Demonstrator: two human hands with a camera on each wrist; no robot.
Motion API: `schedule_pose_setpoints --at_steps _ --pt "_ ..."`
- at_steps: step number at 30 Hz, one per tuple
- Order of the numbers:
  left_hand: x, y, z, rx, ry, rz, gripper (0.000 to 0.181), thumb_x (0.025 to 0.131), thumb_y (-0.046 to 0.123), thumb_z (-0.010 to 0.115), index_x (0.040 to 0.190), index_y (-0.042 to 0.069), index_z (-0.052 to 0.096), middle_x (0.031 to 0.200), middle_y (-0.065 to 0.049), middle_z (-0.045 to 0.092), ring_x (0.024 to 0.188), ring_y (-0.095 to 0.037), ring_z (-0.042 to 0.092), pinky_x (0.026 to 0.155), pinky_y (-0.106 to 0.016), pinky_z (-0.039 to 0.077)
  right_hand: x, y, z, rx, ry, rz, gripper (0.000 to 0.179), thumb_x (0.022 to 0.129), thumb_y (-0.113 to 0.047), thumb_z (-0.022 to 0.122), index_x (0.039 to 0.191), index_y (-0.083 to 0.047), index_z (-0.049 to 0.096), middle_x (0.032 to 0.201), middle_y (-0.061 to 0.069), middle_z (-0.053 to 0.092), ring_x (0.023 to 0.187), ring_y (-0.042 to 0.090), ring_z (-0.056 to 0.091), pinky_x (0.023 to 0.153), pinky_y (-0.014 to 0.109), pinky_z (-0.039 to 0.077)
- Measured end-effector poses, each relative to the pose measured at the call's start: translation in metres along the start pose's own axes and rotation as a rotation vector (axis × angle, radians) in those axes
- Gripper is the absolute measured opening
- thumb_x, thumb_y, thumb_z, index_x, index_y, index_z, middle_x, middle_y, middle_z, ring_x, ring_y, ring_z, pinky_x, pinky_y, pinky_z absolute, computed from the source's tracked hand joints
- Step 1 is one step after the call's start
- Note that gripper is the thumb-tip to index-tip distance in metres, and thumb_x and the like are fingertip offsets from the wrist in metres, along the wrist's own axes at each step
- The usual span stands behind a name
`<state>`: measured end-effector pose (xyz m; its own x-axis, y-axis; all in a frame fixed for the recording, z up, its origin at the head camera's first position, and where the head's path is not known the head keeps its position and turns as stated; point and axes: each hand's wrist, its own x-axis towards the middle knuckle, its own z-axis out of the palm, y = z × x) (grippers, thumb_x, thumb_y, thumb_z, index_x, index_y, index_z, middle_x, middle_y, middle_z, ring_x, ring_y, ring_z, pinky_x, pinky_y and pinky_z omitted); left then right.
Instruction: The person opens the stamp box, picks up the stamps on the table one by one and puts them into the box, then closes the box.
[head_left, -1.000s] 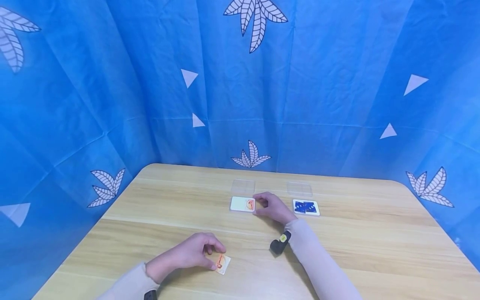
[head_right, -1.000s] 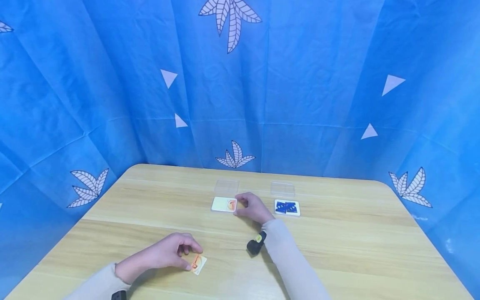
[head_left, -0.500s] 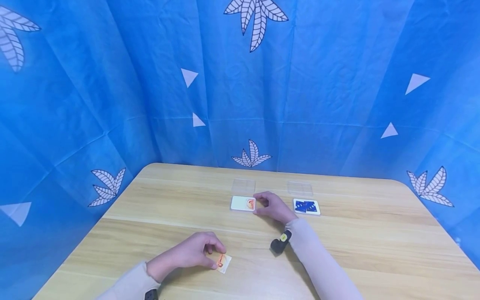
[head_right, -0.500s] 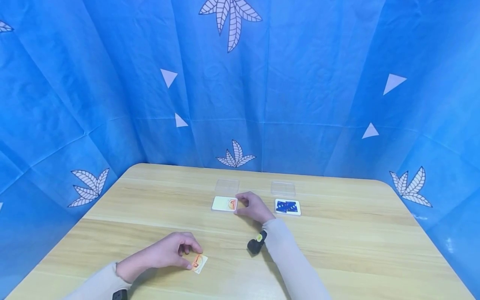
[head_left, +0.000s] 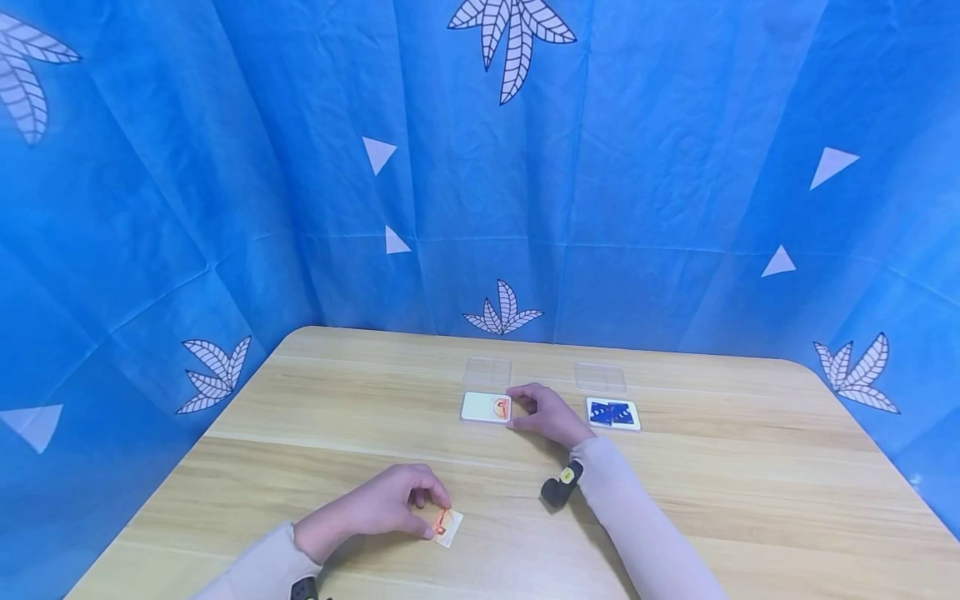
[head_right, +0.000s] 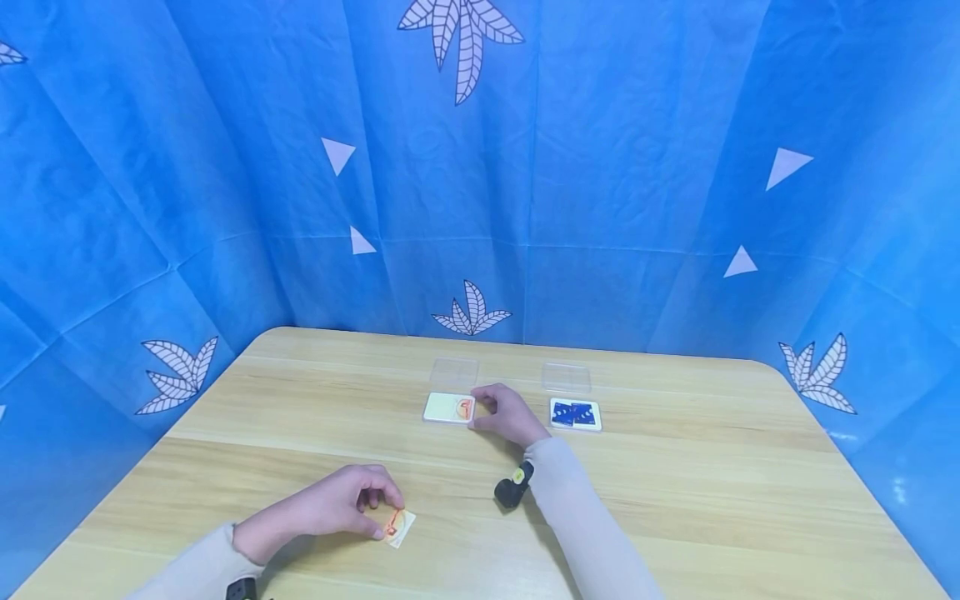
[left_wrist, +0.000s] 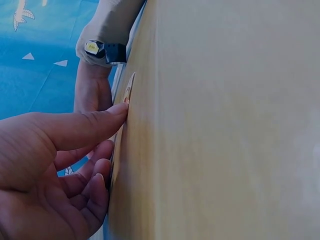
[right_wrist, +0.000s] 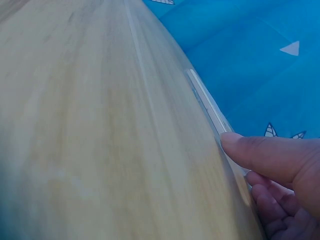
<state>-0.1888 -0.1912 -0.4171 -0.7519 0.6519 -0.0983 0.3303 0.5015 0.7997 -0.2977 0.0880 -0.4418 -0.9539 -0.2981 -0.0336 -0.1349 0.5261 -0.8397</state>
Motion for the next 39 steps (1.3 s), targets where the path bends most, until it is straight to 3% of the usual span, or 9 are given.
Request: schedule_pose_setpoints --at_steps 8,16,26,34,39 --pt "0.000 0.000 0.000 -0.043 -0.001 -0.013 0.033 0.066 0.006 0.079 0.094 0.013 0.064 0.091 0.004 0.059 0.080 -0.010 0.050 0.071 -0.023 0.043 0.001 0.001 0.001 0.006 0.008 -0.009 0.054 0.072 -0.012 0.079 0.122 -0.007 0.060 0.120 0.009 0.060 0.110 0.026 0.056 0.099 0.041 0.042" --pt "0.001 0.001 0.000 -0.066 0.003 -0.016 0.027 0.067 0.002 0.077 0.086 0.012 0.061 0.080 0.003 0.057 0.072 -0.009 0.051 0.066 -0.022 0.043 0.001 0.002 0.001 0.008 0.013 -0.008 0.054 0.071 -0.013 0.080 0.121 -0.007 0.061 0.120 0.009 0.060 0.110 0.026 0.056 0.099 0.042 0.042" --pt "0.006 -0.004 -0.001 -0.110 -0.010 0.065 0.009 0.078 0.008 0.071 0.084 0.009 0.064 0.076 0.006 0.060 0.067 -0.003 0.054 0.064 -0.021 0.047 0.001 0.003 0.000 0.014 0.012 -0.018 0.054 0.071 -0.012 0.080 0.121 -0.007 0.061 0.119 0.009 0.061 0.110 0.025 0.056 0.099 0.041 0.042" --pt "0.012 -0.006 -0.006 -0.113 -0.002 0.029 0.007 0.080 0.012 0.071 0.087 0.010 0.069 0.076 0.003 0.065 0.069 -0.005 0.056 0.066 -0.022 0.048 0.002 0.004 0.000 0.025 0.009 -0.012 0.054 0.072 -0.012 0.080 0.121 -0.007 0.061 0.119 0.009 0.060 0.110 0.026 0.055 0.099 0.042 0.042" --pt "0.017 -0.006 -0.011 -0.171 0.000 0.002 0.010 0.082 0.010 0.070 0.090 0.005 0.070 0.080 -0.004 0.068 0.071 -0.009 0.058 0.067 -0.023 0.048 0.003 0.006 0.001 0.015 0.003 -0.024 0.054 0.072 -0.011 0.079 0.122 -0.007 0.060 0.119 0.010 0.060 0.110 0.026 0.055 0.098 0.042 0.042"
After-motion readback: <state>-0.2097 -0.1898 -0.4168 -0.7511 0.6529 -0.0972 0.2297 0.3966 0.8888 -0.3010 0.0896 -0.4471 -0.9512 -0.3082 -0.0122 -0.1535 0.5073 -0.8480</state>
